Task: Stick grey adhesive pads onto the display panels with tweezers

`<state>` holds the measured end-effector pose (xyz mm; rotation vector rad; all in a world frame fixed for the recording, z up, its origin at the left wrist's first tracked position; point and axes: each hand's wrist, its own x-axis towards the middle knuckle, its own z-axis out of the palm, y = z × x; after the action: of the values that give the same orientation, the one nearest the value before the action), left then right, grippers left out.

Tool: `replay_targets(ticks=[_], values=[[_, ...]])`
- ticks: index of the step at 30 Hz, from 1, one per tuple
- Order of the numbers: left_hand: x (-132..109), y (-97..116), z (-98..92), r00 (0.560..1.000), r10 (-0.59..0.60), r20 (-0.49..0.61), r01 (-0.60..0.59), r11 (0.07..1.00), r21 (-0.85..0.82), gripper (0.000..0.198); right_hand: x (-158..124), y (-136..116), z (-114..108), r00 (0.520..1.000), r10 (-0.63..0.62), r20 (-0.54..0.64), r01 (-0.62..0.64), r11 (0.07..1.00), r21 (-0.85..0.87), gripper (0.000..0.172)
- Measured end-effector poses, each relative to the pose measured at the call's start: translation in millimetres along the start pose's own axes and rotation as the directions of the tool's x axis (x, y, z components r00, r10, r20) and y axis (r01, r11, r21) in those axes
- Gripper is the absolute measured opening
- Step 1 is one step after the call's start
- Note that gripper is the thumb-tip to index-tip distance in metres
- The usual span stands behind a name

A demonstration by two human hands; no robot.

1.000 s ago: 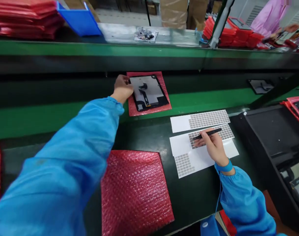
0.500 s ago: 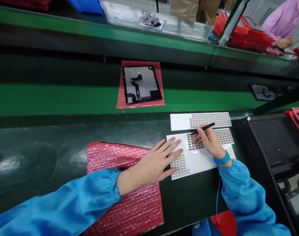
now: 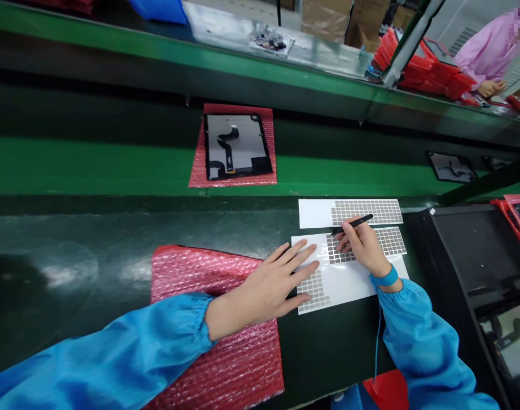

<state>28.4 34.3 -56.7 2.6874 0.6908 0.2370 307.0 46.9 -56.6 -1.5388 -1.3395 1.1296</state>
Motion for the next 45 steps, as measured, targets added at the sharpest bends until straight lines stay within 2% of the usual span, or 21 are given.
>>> replay_targets(ticks=[8, 10, 12, 14, 16, 18, 19, 21, 24, 28, 31, 33, 36, 40, 45], values=[[3, 1, -1.2, 1.000, -0.008, 0.027, 0.008, 1.000, -0.019, 0.061, 2, 0, 1, 0.999, 0.035, -0.024, -0.033, 0.997, 0.074, 0.044], [4, 0, -10.3, 1.000, 0.016, 0.019, -0.016, 0.999, -0.044, 0.060, 3, 0, 2, 0.998, 0.052, -0.033, -0.048, 0.992, 0.119, 0.045], [3, -6, -28.0, 0.999, -0.001, -0.047, -0.003, 0.997, -0.082, 0.054, 3, -1, 1, 0.996, 0.071, -0.046, -0.063, 0.985, 0.160, 0.047], [-5, -20, -51.6, 0.979, -0.149, -0.142, 0.139, 0.987, -0.076, 0.047, 4, -2, 0, 0.994, 0.089, -0.059, -0.075, 0.977, 0.198, 0.048], [-21, -39, -74.7, 0.910, -0.374, -0.180, 0.382, 0.924, 0.010, 0.052, 4, -2, -2, 0.994, 0.093, -0.062, -0.076, 0.970, 0.232, 0.050], [-42, -58, -91.4, 0.844, -0.528, -0.093, 0.536, 0.836, 0.118, 0.062, 4, -1, -4, 0.995, 0.081, -0.058, -0.063, 0.965, 0.255, 0.052], [-53, -65, -96.7, 0.831, -0.555, -0.014, 0.551, 0.822, 0.142, 0.063, 4, -1, -5, 0.996, 0.074, -0.058, -0.056, 0.963, 0.263, 0.052], [-71, -71, -102.3, 0.837, -0.530, 0.134, 0.522, 0.848, 0.093, 0.052, 3, -1, -6, 0.997, 0.061, -0.055, -0.044, 0.961, 0.275, 0.053], [-85, -59, -106.9, 0.841, -0.487, 0.234, 0.513, 0.856, -0.064, 0.036, 2, 0, -6, 0.998, 0.035, -0.052, -0.019, 0.959, 0.284, 0.053], [-82, -32, -119.8, 0.808, -0.504, 0.303, 0.575, 0.786, -0.225, 0.037, 2, 2, -5, 0.998, -0.004, -0.064, 0.022, 0.959, 0.282, 0.051], [-77, -23, -126.5, 0.826, -0.441, 0.351, 0.554, 0.747, -0.367, 0.034, 2, 3, -5, 0.997, -0.014, -0.079, 0.036, 0.959, 0.282, 0.051], [-75, -24, -124.2, 0.857, -0.411, 0.311, 0.512, 0.744, -0.430, 0.033, 3, 4, -4, 0.996, -0.014, -0.088, 0.039, 0.957, 0.288, 0.052], [-70, -35, -110.7, 0.881, -0.455, 0.128, 0.465, 0.786, -0.407, 0.043, 2, 3, -2, 0.994, -0.007, -0.108, 0.040, 0.951, 0.307, 0.053], [-50, -69, -85.8, 0.870, -0.471, -0.147, 0.427, 0.868, -0.253, 0.048, 1, 1, 2, 0.996, 0.017, -0.091, 0.021, 0.916, 0.400, 0.057], [-14, -113, -67.4, 0.873, -0.385, -0.300, 0.364, 0.923, -0.127, 0.039, 2, 2, 7, 0.988, -0.030, -0.149, 0.087, 0.915, 0.394, 0.062]])
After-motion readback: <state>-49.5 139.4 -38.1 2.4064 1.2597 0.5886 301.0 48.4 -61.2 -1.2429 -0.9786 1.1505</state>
